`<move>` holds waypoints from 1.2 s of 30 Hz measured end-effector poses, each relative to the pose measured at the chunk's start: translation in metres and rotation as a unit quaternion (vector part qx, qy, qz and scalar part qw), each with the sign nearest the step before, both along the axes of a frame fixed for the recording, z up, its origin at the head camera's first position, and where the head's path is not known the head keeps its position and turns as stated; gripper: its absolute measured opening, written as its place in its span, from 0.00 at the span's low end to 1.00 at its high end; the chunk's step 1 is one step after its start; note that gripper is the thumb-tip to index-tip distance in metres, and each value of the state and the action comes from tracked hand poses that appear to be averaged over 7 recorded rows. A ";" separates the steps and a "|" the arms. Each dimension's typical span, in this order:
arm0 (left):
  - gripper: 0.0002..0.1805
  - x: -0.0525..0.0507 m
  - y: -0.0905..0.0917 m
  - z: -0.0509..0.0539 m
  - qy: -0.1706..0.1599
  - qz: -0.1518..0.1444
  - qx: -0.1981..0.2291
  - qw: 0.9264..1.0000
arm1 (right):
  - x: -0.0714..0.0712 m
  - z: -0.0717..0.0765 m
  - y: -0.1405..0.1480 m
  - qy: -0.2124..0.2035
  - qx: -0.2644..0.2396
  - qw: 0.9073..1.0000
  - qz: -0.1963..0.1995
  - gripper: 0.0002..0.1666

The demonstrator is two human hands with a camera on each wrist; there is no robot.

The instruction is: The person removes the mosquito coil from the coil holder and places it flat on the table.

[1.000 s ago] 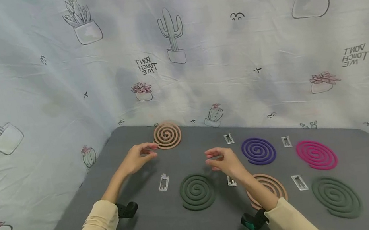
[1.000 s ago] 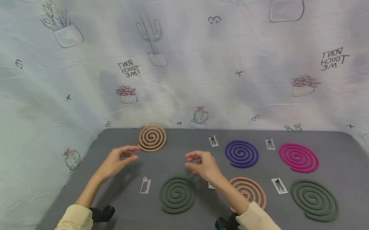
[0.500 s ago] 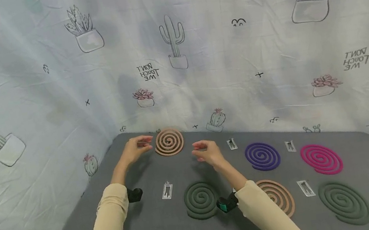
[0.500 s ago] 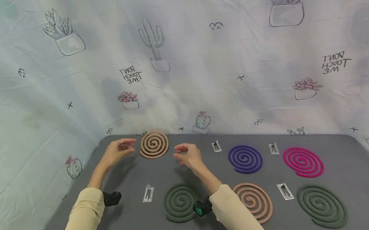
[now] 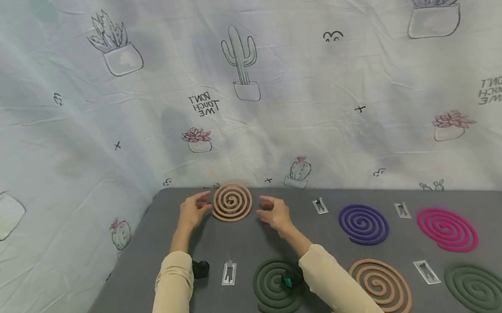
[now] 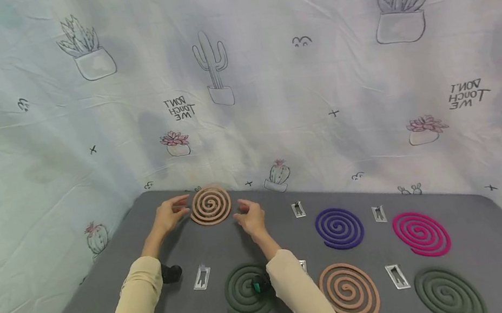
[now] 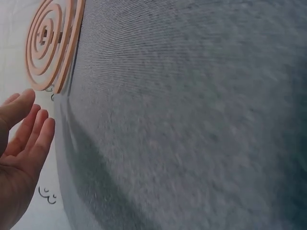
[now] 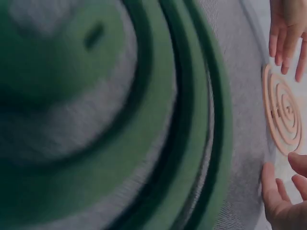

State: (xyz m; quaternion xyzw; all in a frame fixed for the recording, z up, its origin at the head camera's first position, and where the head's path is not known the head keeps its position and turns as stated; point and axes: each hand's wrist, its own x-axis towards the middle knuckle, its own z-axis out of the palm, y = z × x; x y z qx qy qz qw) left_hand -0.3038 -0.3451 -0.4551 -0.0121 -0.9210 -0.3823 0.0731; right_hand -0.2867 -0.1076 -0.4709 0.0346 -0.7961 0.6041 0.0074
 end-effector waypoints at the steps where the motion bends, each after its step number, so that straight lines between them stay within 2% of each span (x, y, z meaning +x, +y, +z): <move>1: 0.25 0.000 0.000 0.000 0.001 0.001 0.003 1.000 | -0.001 0.000 -0.001 0.001 -0.006 1.000 -0.004 0.27; 6: 0.22 -0.003 0.003 -0.001 0.021 0.000 0.003 1.000 | -0.009 0.002 -0.008 0.000 -0.029 0.999 -0.015 0.27; 11: 0.21 -0.007 0.005 -0.004 0.043 -0.010 -0.001 0.999 | -0.017 0.004 -0.017 0.002 -0.013 1.000 -0.024 0.26; 17: 0.21 -0.007 0.008 -0.004 0.039 -0.004 0.017 0.999 | -0.022 0.003 -0.024 0.014 -0.007 0.999 -0.029 0.26; 24: 0.21 -0.007 0.009 -0.007 0.033 0.010 0.025 0.999 | -0.028 -0.004 -0.028 0.068 0.077 0.993 -0.063 0.29; 32: 0.20 -0.010 0.007 -0.006 0.026 0.010 0.029 0.999 | -0.029 -0.005 -0.028 0.038 0.037 0.998 -0.046 0.31; 36: 0.20 -0.013 0.008 -0.004 0.020 0.008 0.035 0.999 | -0.032 -0.006 -0.026 0.034 0.032 0.998 -0.043 0.30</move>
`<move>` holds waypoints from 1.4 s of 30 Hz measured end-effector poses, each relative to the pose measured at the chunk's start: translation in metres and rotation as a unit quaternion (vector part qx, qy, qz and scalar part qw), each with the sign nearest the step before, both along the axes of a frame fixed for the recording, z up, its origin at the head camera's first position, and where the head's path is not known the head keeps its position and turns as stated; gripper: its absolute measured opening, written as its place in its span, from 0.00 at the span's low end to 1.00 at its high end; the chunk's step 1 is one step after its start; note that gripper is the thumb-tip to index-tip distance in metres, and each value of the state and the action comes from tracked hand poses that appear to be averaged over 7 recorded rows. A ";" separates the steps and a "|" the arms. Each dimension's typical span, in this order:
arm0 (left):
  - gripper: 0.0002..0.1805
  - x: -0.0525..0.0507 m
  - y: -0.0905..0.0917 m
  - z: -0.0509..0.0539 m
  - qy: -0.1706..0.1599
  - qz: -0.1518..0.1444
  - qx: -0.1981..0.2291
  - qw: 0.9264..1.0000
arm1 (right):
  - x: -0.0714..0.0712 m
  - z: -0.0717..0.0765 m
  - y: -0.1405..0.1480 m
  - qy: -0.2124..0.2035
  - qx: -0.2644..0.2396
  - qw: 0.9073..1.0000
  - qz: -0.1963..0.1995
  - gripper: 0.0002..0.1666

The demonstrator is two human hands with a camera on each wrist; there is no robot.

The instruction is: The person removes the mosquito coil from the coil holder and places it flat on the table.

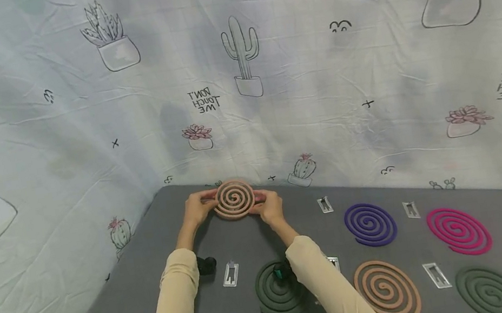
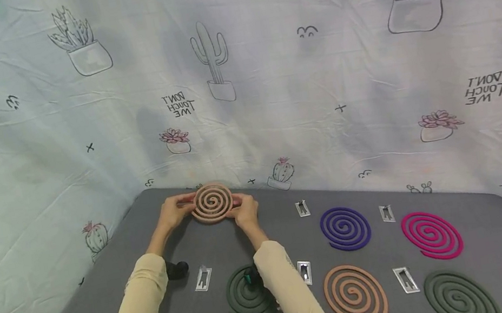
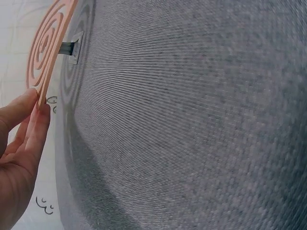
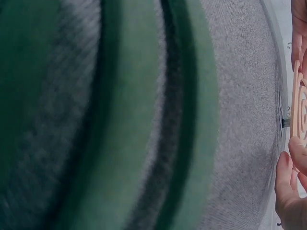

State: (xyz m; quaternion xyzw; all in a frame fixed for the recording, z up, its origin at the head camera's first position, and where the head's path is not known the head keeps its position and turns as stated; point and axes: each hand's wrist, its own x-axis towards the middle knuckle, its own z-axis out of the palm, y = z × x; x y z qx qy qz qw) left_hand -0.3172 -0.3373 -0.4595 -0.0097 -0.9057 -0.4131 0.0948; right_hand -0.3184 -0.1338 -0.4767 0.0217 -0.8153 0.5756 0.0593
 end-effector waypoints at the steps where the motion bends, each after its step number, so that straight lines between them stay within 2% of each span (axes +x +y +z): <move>1: 0.20 0.000 0.000 0.001 -0.002 0.000 0.002 1.000 | 0.000 0.000 0.001 0.000 0.000 1.000 0.002 0.30; 6: 0.20 0.003 0.000 0.001 -0.013 0.003 0.005 1.000 | -0.001 0.000 0.003 -0.006 -0.006 1.000 0.020 0.32; 17: 0.21 0.003 -0.001 0.007 -0.027 -0.006 0.013 1.000 | 0.000 0.010 0.013 -0.007 0.021 0.998 0.053 0.32; 21: 0.21 0.007 0.000 0.011 -0.034 -0.017 0.019 0.999 | 0.002 0.014 0.018 -0.020 0.016 0.997 0.077 0.32; 25: 0.21 0.012 -0.001 0.014 -0.046 -0.031 0.037 0.998 | 0.002 0.016 0.023 -0.039 -0.013 0.993 0.109 0.33; 31: 0.22 0.017 -0.002 0.014 -0.059 -0.048 0.035 0.996 | 0.000 0.015 0.029 -0.037 -0.005 0.990 0.136 0.38; 39: 0.22 0.019 0.002 0.012 -0.068 -0.075 0.092 0.991 | 0.001 0.015 0.035 -0.027 -0.009 0.989 0.146 0.40; 42: 0.20 0.020 0.003 0.012 -0.070 -0.076 0.112 0.988 | 0.002 0.014 0.038 -0.026 -0.013 0.988 0.151 0.41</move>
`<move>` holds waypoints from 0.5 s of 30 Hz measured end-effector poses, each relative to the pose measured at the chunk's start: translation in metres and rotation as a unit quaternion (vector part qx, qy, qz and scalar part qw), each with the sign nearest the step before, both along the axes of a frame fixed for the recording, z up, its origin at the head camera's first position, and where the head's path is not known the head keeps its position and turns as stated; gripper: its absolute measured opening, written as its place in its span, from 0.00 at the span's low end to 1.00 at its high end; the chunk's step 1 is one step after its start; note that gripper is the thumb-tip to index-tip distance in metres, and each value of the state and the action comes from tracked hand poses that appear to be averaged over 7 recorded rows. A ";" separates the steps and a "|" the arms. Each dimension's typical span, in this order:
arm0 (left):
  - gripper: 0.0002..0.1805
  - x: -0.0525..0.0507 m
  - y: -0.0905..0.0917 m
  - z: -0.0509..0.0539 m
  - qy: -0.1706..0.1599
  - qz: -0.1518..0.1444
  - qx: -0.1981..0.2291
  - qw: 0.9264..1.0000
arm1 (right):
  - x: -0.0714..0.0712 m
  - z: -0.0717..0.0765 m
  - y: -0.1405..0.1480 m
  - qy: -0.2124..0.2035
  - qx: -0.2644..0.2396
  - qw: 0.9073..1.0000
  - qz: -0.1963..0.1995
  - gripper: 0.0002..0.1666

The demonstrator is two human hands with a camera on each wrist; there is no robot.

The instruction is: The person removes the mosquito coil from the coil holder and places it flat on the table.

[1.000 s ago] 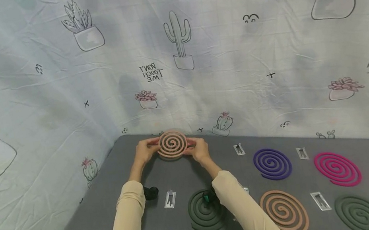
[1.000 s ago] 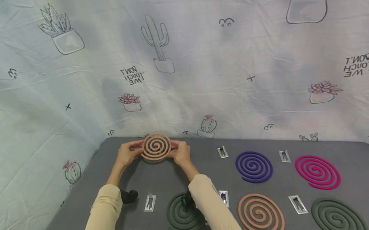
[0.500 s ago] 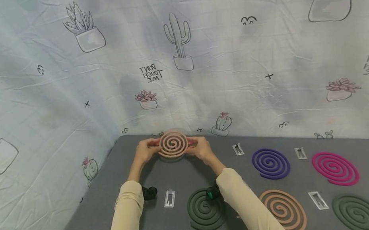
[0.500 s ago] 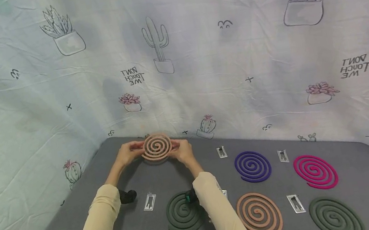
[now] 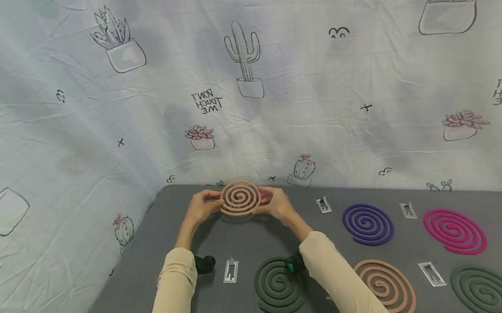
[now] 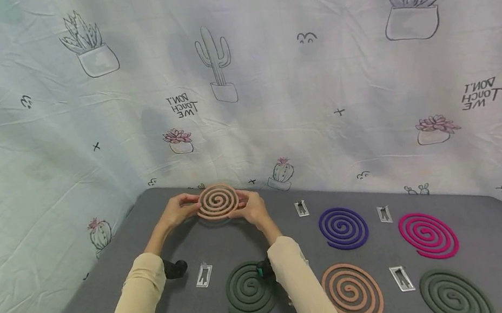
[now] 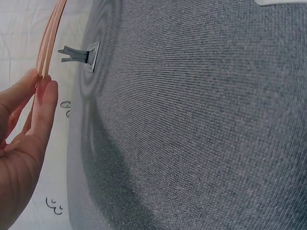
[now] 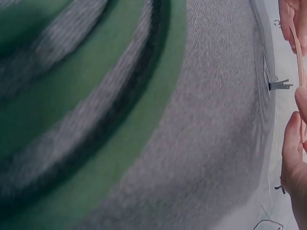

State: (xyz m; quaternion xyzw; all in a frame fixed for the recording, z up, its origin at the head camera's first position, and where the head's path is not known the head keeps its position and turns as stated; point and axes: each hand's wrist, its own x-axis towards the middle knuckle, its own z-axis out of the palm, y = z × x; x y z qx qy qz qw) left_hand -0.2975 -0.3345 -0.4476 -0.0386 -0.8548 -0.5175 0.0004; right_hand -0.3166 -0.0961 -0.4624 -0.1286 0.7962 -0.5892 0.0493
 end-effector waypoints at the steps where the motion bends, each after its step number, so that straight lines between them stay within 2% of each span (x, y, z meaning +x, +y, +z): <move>1: 0.20 0.000 0.001 0.000 -0.003 0.001 0.006 1.000 | 0.000 0.000 0.001 -0.001 0.000 1.000 0.001 0.41; 6: 0.25 -0.002 0.003 0.000 -0.007 0.002 0.009 1.000 | -0.001 0.000 0.009 -0.004 -0.002 1.000 0.001 0.40; 11: 0.25 -0.002 0.004 0.001 0.008 -0.016 -0.008 1.000 | -0.002 0.002 0.017 -0.008 -0.013 1.000 0.005 0.37; 15: 0.25 -0.001 0.006 0.002 0.006 -0.031 0.003 1.000 | -0.003 0.003 0.022 -0.026 -0.023 0.999 0.013 0.36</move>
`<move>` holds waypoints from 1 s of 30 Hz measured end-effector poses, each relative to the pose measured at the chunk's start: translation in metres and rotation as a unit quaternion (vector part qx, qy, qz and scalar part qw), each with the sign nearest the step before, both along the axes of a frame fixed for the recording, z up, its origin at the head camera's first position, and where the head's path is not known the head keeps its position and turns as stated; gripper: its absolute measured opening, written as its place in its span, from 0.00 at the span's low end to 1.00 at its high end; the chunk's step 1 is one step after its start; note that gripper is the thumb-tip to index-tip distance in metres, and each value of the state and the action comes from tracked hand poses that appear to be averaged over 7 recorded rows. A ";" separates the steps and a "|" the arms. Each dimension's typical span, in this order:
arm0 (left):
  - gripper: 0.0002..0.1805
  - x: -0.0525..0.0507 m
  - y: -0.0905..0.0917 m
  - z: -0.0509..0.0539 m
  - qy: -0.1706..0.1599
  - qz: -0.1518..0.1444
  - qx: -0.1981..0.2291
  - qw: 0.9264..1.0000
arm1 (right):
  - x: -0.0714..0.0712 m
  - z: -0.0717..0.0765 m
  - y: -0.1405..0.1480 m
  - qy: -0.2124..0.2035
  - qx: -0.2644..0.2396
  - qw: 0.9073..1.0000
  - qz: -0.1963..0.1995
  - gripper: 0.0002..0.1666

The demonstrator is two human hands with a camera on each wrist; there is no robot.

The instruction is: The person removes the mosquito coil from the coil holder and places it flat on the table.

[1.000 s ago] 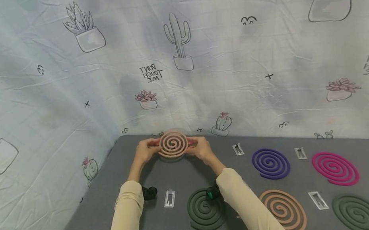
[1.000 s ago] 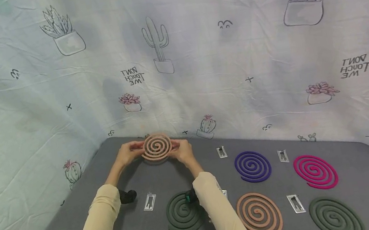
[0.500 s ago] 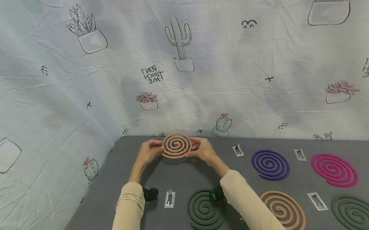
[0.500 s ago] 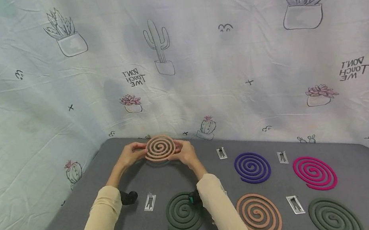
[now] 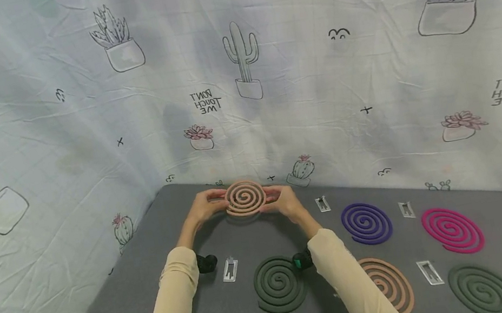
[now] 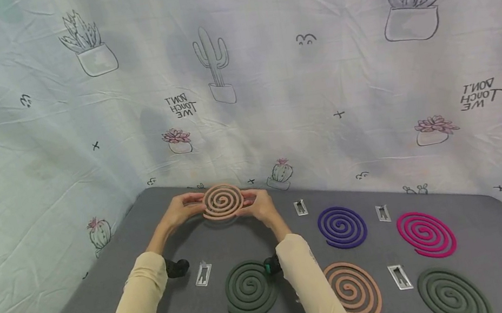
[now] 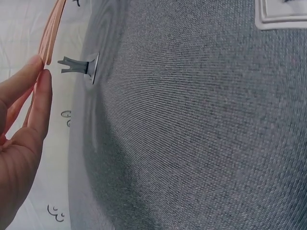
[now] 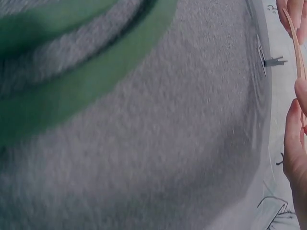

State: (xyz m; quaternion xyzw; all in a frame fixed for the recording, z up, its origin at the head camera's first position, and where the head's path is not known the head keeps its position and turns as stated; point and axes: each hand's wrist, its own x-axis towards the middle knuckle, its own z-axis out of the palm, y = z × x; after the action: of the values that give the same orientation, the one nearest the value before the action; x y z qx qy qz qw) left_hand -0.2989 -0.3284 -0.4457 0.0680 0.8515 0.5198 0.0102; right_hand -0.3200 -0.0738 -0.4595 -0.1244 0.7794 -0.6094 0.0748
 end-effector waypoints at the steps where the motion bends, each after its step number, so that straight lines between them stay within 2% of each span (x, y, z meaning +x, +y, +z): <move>1: 0.25 0.000 0.001 0.000 0.000 -0.003 0.003 1.000 | 0.000 0.000 0.002 -0.003 -0.003 1.000 0.003 0.36; 18: 0.27 -0.003 0.016 0.001 -0.010 -0.018 0.007 1.000 | -0.003 0.005 0.023 -0.012 -0.003 0.999 0.029 0.37; 30: 0.26 -0.002 0.022 -0.001 -0.002 -0.055 -0.004 0.998 | 0.001 0.010 0.039 -0.020 0.030 0.999 0.040 0.37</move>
State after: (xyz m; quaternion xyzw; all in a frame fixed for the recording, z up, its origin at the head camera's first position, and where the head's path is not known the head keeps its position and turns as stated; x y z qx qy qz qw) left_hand -0.3013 -0.3065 -0.4470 0.1137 0.8485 0.5152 0.0406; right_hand -0.3186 -0.0353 -0.4497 -0.1406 0.7899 -0.5851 0.1181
